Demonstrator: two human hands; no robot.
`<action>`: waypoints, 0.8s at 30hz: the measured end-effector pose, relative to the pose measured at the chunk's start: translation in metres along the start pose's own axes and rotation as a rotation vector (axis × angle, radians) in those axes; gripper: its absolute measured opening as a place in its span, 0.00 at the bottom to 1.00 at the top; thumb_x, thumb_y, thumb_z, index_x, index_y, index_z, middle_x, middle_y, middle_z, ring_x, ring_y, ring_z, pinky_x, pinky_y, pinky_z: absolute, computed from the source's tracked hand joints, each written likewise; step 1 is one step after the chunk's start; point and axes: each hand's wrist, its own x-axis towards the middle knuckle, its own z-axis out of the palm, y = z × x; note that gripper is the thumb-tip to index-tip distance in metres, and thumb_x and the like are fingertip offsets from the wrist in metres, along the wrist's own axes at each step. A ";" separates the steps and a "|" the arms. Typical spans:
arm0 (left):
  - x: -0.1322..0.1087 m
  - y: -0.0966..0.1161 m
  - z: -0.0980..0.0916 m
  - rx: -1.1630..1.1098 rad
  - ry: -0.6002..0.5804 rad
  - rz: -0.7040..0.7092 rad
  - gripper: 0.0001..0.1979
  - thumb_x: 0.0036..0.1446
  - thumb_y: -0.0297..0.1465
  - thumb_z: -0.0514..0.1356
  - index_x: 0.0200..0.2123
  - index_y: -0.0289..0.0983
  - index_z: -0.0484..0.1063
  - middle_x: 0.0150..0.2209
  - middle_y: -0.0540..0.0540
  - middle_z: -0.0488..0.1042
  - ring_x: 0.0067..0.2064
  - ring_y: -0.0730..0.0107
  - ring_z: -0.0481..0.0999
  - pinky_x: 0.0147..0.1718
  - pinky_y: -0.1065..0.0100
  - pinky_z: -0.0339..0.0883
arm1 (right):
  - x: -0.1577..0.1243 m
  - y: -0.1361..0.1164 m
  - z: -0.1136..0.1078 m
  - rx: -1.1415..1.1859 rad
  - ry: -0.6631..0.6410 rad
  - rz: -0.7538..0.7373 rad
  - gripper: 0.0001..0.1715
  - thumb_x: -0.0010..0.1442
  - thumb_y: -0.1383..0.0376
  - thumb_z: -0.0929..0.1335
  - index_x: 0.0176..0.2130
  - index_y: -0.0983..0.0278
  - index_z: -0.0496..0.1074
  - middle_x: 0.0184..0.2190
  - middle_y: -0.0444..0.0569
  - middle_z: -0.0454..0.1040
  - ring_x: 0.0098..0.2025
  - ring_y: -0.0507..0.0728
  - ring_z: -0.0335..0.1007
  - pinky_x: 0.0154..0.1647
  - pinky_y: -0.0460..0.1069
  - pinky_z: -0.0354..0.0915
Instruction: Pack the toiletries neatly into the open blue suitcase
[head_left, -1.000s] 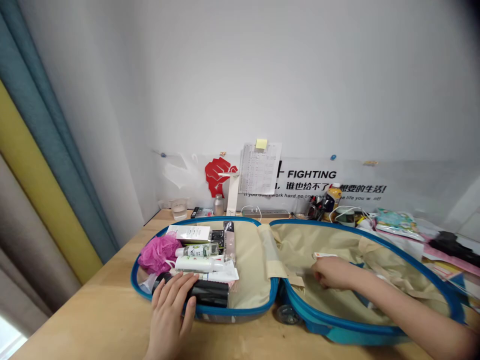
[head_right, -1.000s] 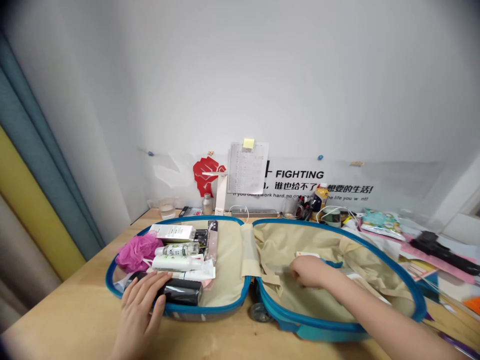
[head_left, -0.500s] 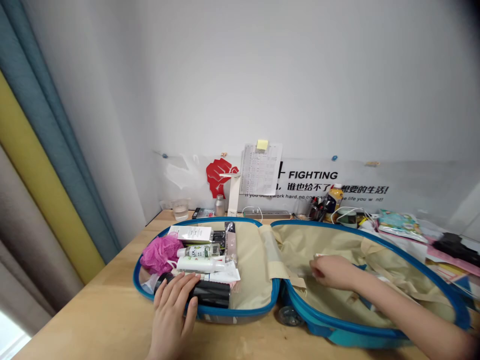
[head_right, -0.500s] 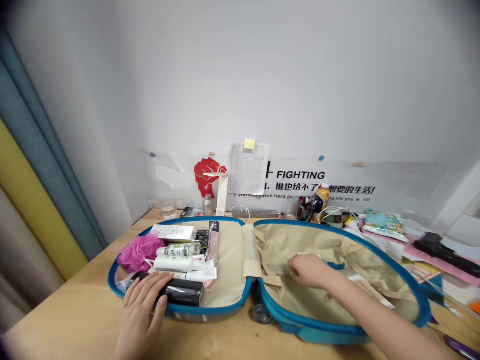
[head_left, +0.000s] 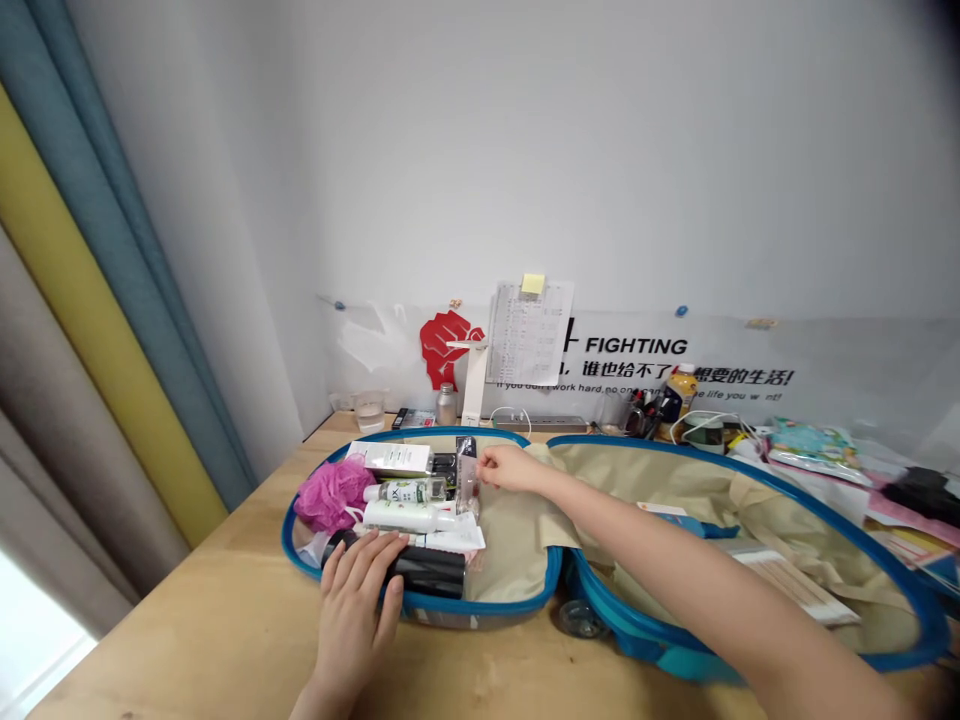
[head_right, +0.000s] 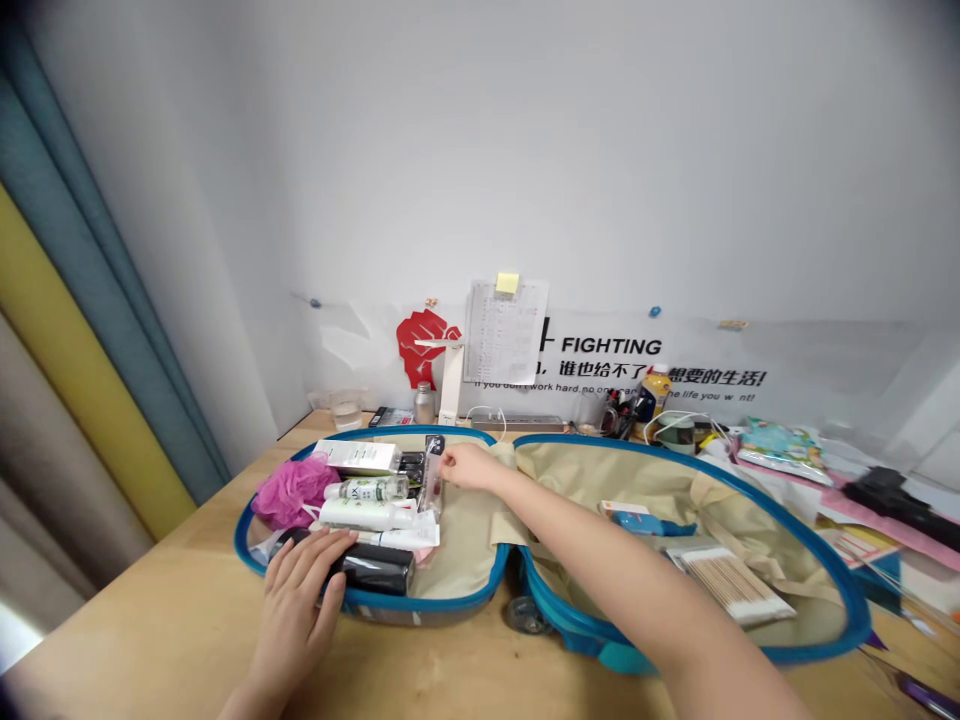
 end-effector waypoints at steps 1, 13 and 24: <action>0.000 0.000 0.000 -0.002 -0.003 0.000 0.17 0.63 0.32 0.50 0.51 0.42 0.72 0.49 0.46 0.78 0.52 0.61 0.73 0.59 0.58 0.51 | 0.008 -0.003 0.005 -0.017 -0.018 0.008 0.18 0.64 0.56 0.66 0.48 0.65 0.70 0.45 0.49 0.73 0.43 0.54 0.72 0.44 0.54 0.71; 0.000 -0.001 0.001 -0.009 0.004 0.004 0.17 0.62 0.31 0.51 0.52 0.43 0.72 0.48 0.47 0.78 0.53 0.62 0.73 0.59 0.60 0.49 | 0.027 -0.004 0.029 -0.233 -0.058 -0.022 0.19 0.64 0.56 0.66 0.51 0.64 0.69 0.50 0.51 0.71 0.48 0.56 0.70 0.49 0.57 0.69; -0.002 -0.003 0.003 0.009 0.002 0.003 0.16 0.62 0.32 0.52 0.52 0.43 0.71 0.49 0.47 0.78 0.52 0.62 0.73 0.59 0.61 0.49 | 0.025 -0.003 0.032 -0.347 -0.081 -0.080 0.19 0.63 0.56 0.66 0.50 0.64 0.70 0.49 0.51 0.71 0.48 0.56 0.70 0.49 0.57 0.69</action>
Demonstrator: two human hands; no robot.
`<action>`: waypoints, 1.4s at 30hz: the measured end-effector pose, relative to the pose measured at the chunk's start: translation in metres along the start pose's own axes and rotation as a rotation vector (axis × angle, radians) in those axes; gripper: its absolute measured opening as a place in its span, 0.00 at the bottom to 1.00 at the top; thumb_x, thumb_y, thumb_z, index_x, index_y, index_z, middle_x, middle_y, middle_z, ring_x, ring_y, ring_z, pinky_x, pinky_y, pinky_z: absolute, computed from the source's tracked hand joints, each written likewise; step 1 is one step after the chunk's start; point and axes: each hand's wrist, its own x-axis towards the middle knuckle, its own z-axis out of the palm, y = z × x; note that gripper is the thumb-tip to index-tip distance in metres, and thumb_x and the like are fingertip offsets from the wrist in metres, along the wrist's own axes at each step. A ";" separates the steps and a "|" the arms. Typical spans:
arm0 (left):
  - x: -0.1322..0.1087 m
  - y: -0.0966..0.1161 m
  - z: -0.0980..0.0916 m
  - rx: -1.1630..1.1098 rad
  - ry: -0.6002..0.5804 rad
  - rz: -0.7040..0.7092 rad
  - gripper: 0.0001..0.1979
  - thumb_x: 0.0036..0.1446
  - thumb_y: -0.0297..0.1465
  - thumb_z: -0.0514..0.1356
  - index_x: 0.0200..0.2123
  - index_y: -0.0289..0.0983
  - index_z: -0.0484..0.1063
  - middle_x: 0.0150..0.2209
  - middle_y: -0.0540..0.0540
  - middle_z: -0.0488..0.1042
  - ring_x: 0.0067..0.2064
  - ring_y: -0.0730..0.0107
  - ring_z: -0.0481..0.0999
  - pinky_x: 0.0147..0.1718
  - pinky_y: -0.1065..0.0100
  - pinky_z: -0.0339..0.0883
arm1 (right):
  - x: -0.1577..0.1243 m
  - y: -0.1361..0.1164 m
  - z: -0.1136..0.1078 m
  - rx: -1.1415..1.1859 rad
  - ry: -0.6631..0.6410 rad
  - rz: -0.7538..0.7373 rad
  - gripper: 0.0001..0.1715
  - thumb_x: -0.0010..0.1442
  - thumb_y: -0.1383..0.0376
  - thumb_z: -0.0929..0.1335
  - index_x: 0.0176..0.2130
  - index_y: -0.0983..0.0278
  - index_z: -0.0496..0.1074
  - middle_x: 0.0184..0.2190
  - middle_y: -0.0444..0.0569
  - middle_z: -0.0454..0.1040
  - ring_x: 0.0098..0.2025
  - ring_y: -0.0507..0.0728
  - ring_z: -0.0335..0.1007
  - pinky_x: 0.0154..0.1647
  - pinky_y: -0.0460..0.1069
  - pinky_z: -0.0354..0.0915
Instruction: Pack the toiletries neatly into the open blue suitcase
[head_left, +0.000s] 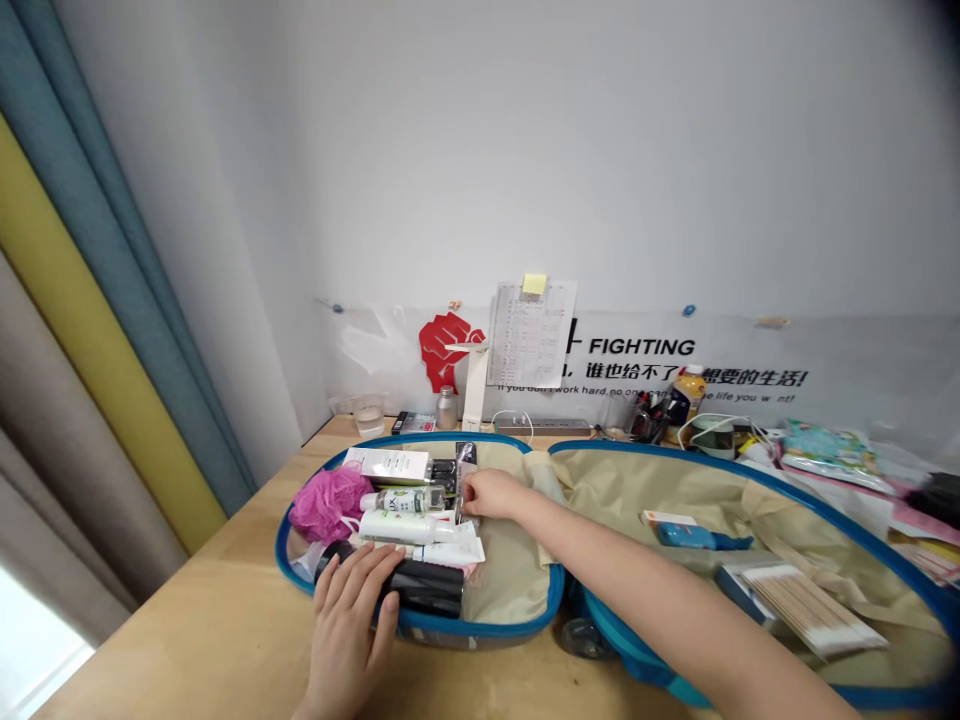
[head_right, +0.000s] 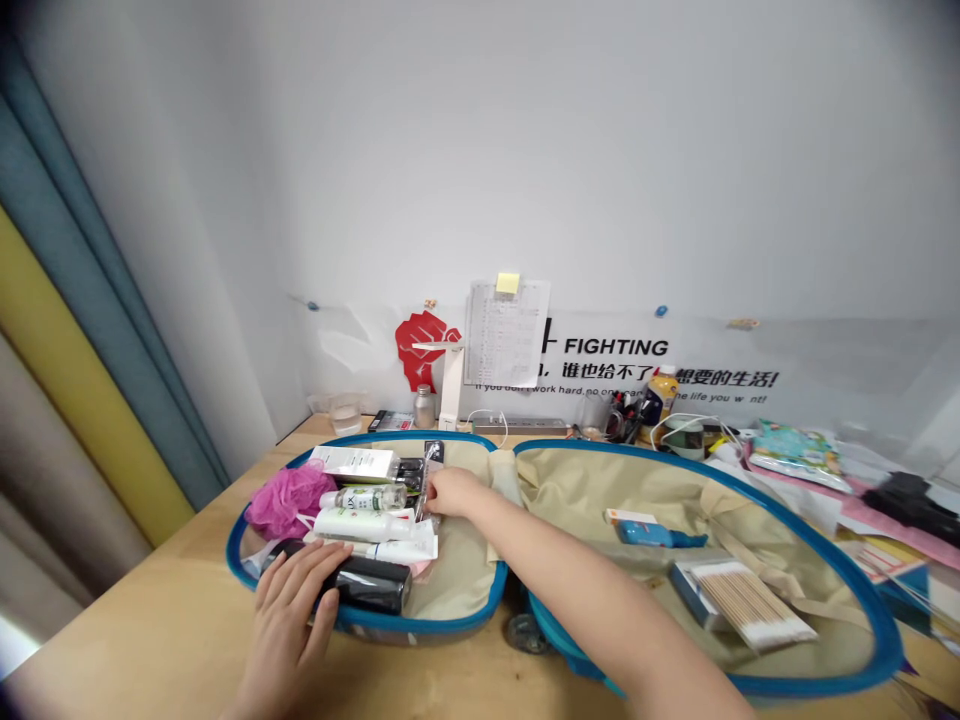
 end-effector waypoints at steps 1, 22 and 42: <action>0.000 0.000 0.000 0.001 0.000 -0.001 0.16 0.62 0.32 0.52 0.51 0.43 0.71 0.49 0.47 0.78 0.52 0.62 0.73 0.59 0.61 0.49 | 0.000 -0.001 0.000 -0.009 0.000 0.000 0.19 0.63 0.56 0.66 0.50 0.64 0.70 0.50 0.51 0.71 0.48 0.56 0.70 0.49 0.57 0.69; 0.001 -0.003 0.000 -0.007 0.052 0.060 0.17 0.61 0.31 0.52 0.51 0.41 0.70 0.47 0.47 0.78 0.52 0.62 0.73 0.60 0.62 0.47 | -0.151 0.109 -0.061 0.119 0.078 0.063 0.08 0.53 0.66 0.69 0.36 0.61 0.77 0.30 0.45 0.78 0.30 0.52 0.72 0.32 0.46 0.63; 0.002 -0.002 0.000 -0.012 0.038 0.041 0.16 0.61 0.32 0.52 0.51 0.42 0.70 0.47 0.47 0.79 0.52 0.62 0.73 0.59 0.61 0.47 | -0.189 0.147 0.003 0.261 0.155 0.172 0.08 0.49 0.62 0.68 0.25 0.61 0.63 0.24 0.48 0.72 0.29 0.57 0.69 0.36 0.53 0.65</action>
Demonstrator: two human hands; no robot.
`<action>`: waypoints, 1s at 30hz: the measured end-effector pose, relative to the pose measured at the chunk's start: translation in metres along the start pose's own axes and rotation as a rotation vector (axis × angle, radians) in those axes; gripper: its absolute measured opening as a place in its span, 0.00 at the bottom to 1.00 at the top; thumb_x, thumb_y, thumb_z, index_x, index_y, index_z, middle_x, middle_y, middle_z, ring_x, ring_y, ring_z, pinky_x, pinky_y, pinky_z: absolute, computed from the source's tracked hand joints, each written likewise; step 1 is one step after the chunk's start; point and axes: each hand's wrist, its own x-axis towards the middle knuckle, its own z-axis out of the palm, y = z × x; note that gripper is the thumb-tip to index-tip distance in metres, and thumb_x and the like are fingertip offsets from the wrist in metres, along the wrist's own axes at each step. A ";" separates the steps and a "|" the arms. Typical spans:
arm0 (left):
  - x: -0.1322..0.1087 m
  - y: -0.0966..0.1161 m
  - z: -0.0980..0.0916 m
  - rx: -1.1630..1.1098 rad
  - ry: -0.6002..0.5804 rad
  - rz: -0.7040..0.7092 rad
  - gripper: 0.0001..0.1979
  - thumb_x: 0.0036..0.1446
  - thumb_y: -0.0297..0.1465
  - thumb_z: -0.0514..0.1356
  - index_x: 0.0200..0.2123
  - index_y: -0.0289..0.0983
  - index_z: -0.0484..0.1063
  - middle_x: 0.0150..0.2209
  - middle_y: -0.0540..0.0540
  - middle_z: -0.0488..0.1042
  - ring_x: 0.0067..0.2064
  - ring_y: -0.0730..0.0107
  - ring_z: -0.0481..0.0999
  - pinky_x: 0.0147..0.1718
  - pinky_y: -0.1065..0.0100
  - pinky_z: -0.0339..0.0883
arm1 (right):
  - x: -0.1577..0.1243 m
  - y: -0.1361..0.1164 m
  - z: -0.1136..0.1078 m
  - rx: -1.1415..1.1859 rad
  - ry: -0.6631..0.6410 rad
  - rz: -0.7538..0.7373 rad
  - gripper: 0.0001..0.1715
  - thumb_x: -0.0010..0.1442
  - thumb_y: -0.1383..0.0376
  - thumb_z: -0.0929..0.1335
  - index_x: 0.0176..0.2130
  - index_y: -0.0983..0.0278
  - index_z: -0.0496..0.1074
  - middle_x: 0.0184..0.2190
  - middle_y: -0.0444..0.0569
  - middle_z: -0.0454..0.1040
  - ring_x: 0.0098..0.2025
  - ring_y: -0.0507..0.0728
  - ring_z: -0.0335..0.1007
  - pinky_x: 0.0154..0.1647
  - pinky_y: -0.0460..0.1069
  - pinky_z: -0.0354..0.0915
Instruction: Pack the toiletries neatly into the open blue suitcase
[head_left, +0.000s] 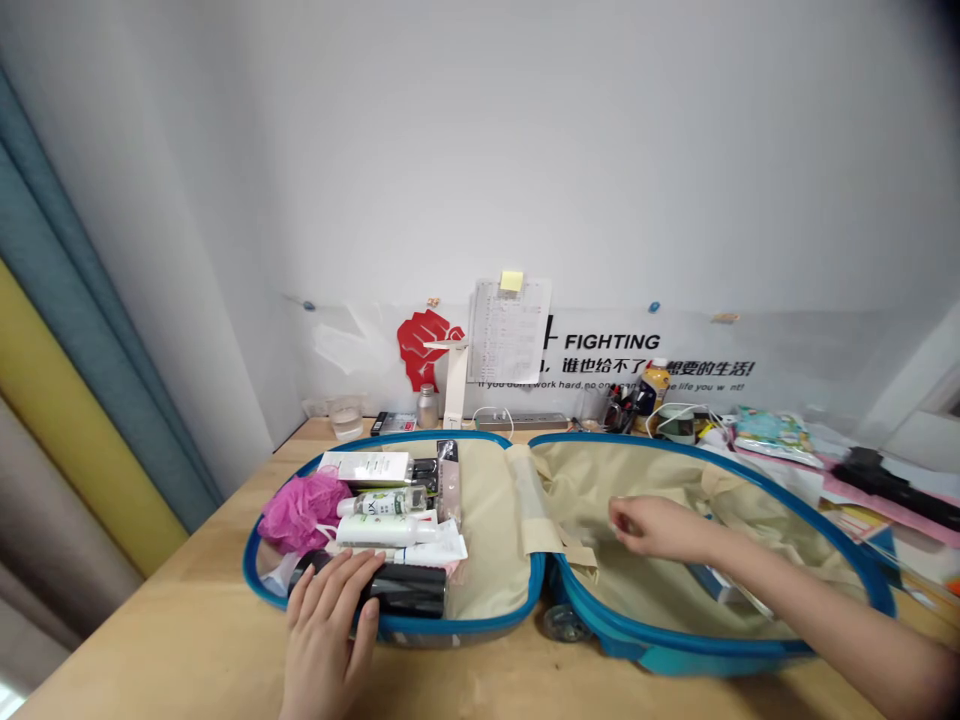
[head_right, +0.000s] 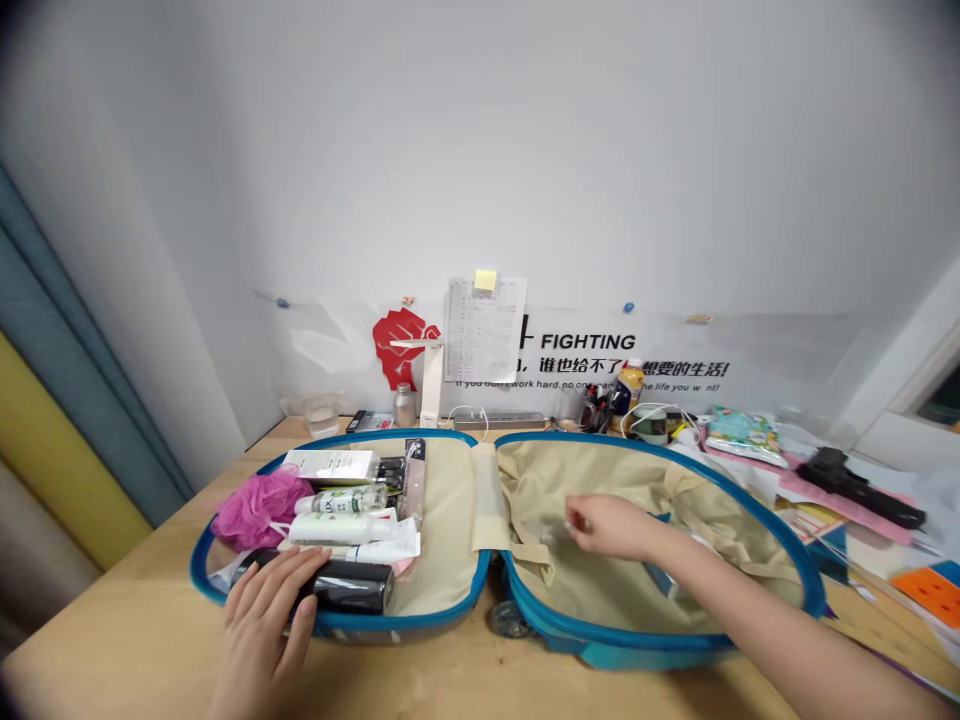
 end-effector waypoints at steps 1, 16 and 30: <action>0.000 0.000 0.000 0.000 0.000 -0.003 0.16 0.61 0.32 0.51 0.51 0.43 0.70 0.47 0.47 0.79 0.51 0.62 0.73 0.59 0.61 0.48 | 0.004 -0.008 -0.005 0.082 0.000 -0.033 0.09 0.52 0.59 0.66 0.28 0.61 0.63 0.26 0.48 0.73 0.30 0.56 0.70 0.36 0.53 0.65; 0.002 0.002 -0.003 -0.003 -0.015 -0.014 0.16 0.62 0.31 0.51 0.51 0.42 0.71 0.48 0.48 0.78 0.52 0.63 0.73 0.59 0.61 0.48 | 0.085 -0.137 -0.010 0.847 -0.272 -0.409 0.31 0.49 0.45 0.73 0.41 0.63 0.63 0.34 0.48 0.76 0.30 0.50 0.74 0.36 0.49 0.68; -0.001 0.002 -0.003 0.007 -0.048 -0.028 0.17 0.62 0.32 0.52 0.52 0.43 0.71 0.49 0.48 0.78 0.53 0.63 0.73 0.60 0.61 0.48 | 0.084 -0.183 -0.008 0.973 -0.361 -0.578 0.25 0.46 0.53 0.76 0.35 0.64 0.66 0.30 0.42 0.74 0.28 0.46 0.70 0.32 0.45 0.66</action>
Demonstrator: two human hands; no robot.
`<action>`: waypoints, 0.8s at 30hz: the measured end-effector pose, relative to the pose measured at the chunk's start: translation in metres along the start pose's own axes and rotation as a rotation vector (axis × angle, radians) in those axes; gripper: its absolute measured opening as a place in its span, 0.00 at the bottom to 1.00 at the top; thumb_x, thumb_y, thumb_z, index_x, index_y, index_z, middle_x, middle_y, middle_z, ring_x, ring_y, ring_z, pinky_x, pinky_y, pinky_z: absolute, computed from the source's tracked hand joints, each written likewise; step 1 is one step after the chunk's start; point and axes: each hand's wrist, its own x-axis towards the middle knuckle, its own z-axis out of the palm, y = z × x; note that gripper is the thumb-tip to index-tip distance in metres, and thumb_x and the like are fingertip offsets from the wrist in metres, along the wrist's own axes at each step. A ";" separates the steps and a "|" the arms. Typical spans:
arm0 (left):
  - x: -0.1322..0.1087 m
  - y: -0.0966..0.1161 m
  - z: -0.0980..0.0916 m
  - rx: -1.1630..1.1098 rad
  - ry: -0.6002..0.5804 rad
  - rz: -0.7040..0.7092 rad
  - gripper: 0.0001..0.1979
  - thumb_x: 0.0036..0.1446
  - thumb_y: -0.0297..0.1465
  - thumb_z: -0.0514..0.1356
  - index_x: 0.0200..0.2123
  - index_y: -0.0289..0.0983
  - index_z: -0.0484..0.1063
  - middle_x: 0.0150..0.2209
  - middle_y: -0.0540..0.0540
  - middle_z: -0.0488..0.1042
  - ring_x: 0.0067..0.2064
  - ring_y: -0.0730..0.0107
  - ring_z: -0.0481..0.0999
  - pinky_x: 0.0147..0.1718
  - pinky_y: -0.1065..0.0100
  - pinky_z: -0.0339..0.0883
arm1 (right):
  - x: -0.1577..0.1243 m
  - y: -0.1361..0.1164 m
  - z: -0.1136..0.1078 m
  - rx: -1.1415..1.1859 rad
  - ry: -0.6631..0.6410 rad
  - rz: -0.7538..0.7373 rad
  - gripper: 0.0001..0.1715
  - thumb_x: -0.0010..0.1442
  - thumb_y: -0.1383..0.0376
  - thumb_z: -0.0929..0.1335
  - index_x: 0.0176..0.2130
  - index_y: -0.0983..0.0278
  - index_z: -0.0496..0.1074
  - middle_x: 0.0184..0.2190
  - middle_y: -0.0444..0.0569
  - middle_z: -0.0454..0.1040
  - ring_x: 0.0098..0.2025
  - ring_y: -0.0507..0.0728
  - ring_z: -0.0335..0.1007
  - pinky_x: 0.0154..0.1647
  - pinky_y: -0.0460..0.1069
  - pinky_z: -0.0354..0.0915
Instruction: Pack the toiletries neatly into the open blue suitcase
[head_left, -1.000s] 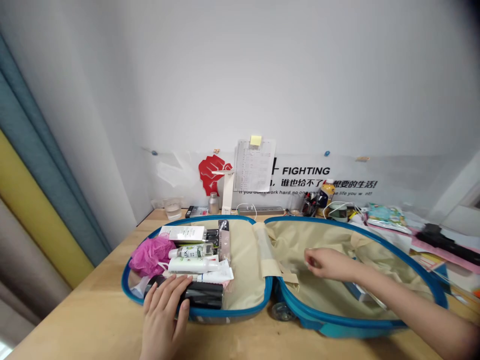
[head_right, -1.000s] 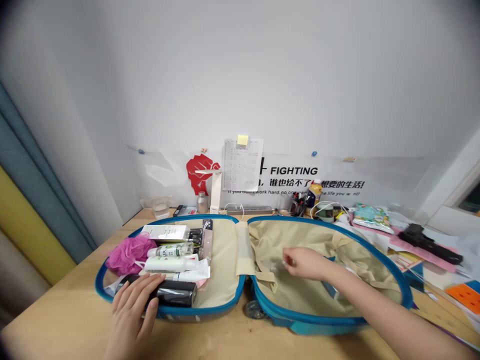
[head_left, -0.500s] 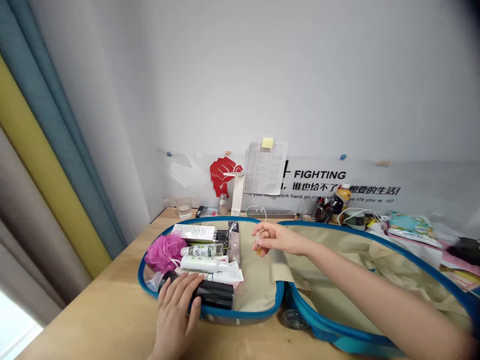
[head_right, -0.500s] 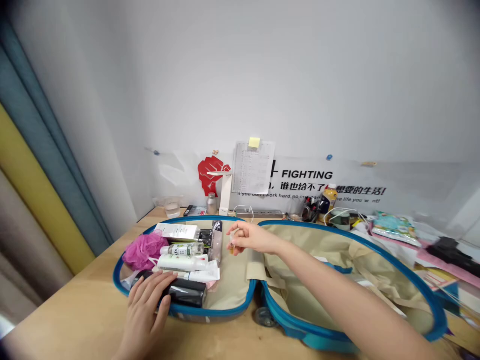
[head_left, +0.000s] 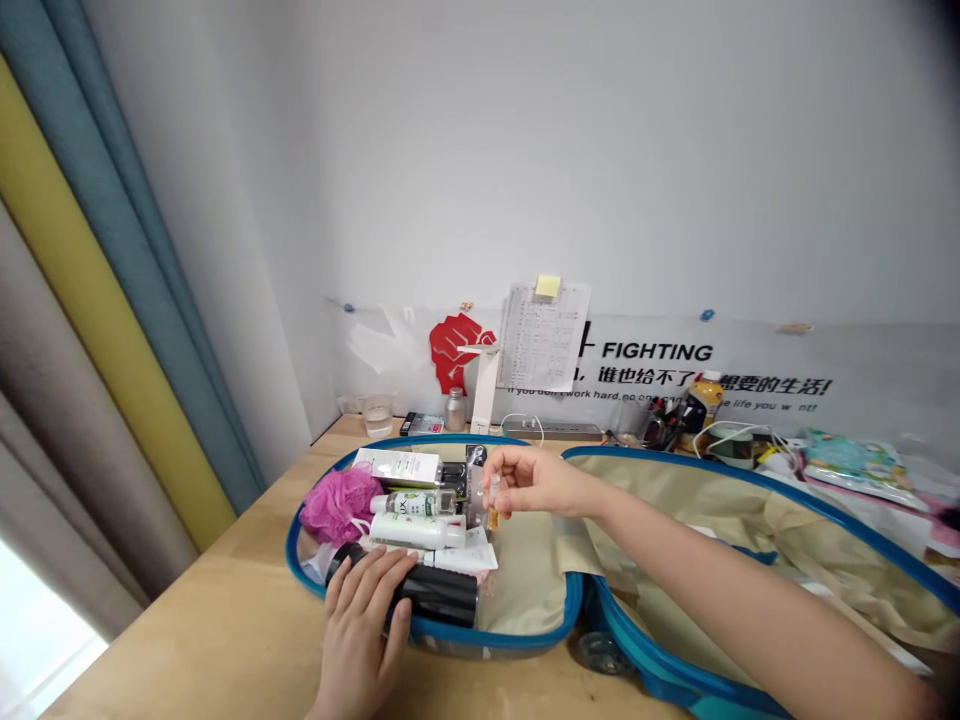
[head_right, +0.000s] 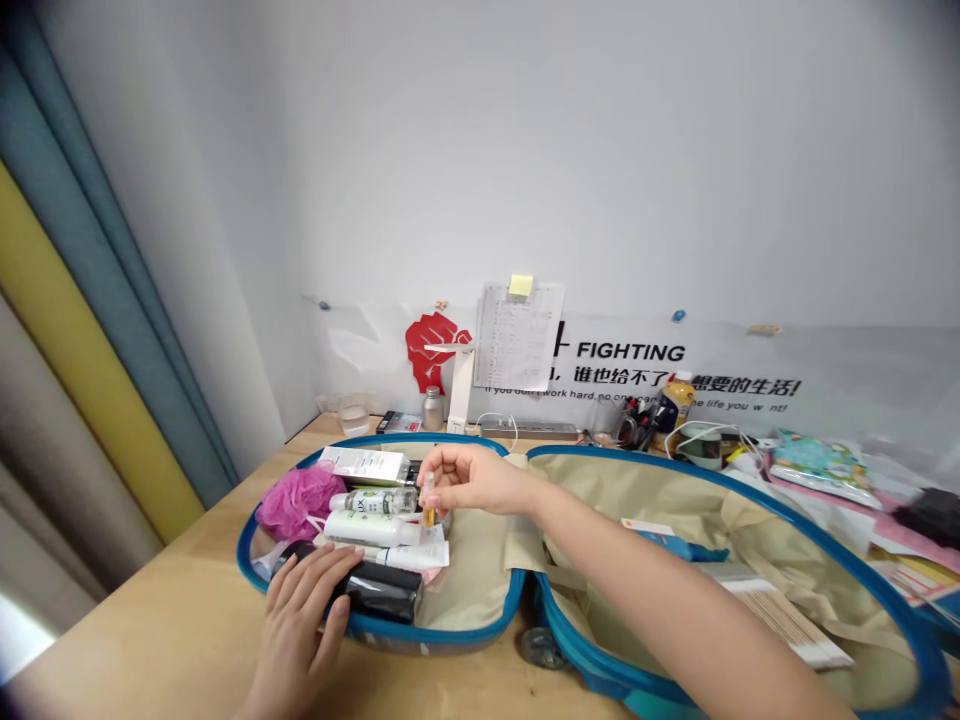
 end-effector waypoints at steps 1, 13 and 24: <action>0.000 0.000 0.000 0.000 0.001 -0.003 0.17 0.62 0.32 0.52 0.52 0.43 0.71 0.49 0.47 0.78 0.53 0.63 0.73 0.60 0.61 0.49 | 0.000 0.000 0.000 0.002 0.002 0.002 0.25 0.46 0.53 0.77 0.35 0.63 0.65 0.29 0.42 0.74 0.27 0.46 0.70 0.32 0.45 0.66; 0.000 -0.001 0.001 -0.010 -0.002 -0.016 0.17 0.61 0.32 0.53 0.53 0.44 0.71 0.49 0.48 0.78 0.53 0.63 0.74 0.60 0.61 0.49 | 0.008 0.014 -0.003 -0.055 0.047 0.054 0.32 0.43 0.48 0.76 0.38 0.62 0.64 0.29 0.40 0.73 0.26 0.47 0.70 0.28 0.44 0.65; 0.000 -0.001 0.000 0.005 -0.017 0.003 0.17 0.62 0.31 0.52 0.53 0.42 0.71 0.50 0.47 0.78 0.54 0.63 0.72 0.60 0.60 0.46 | 0.047 0.069 -0.035 -0.549 0.230 0.550 0.14 0.64 0.58 0.66 0.43 0.67 0.71 0.36 0.45 0.73 0.32 0.48 0.70 0.32 0.47 0.70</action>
